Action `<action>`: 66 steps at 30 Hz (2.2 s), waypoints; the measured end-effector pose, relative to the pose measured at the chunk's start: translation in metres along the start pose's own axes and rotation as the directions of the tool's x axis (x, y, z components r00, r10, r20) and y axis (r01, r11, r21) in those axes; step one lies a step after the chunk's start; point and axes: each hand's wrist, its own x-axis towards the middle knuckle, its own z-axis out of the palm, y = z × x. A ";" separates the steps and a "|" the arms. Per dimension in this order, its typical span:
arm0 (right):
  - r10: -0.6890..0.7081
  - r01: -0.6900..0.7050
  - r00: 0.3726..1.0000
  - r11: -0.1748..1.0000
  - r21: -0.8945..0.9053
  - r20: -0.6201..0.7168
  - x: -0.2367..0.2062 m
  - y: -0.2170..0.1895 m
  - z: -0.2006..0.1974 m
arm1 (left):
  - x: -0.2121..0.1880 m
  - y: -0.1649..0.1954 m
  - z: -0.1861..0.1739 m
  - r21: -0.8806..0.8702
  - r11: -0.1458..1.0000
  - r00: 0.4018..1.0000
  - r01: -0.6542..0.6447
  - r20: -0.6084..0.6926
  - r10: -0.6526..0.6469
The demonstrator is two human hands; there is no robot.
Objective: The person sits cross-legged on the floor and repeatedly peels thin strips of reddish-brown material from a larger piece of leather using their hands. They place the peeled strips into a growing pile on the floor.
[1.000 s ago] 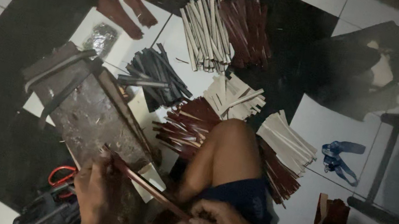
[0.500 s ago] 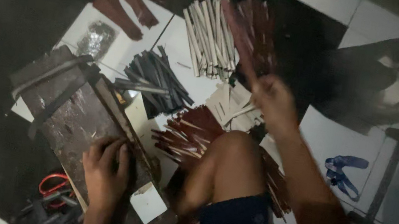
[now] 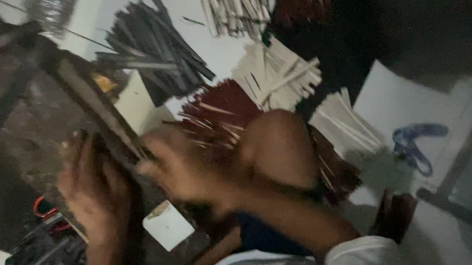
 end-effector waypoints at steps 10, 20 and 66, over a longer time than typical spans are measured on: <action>-0.305 0.272 0.952 0.854 -0.444 -0.003 -0.054 -0.056 0.058 | -0.006 -0.056 -0.021 0.059 0.993 0.991 -0.101 0.093 0.095; -0.072 0.161 0.983 0.772 -0.615 0.167 -0.060 -0.070 0.066 | -0.012 -0.083 -0.016 0.338 0.940 0.951 0.034 0.279 -0.135; -0.141 0.112 0.989 0.914 -0.389 -0.047 -0.103 -0.038 0.069 | -0.036 -0.058 -0.008 0.391 0.916 0.947 0.096 0.246 -0.204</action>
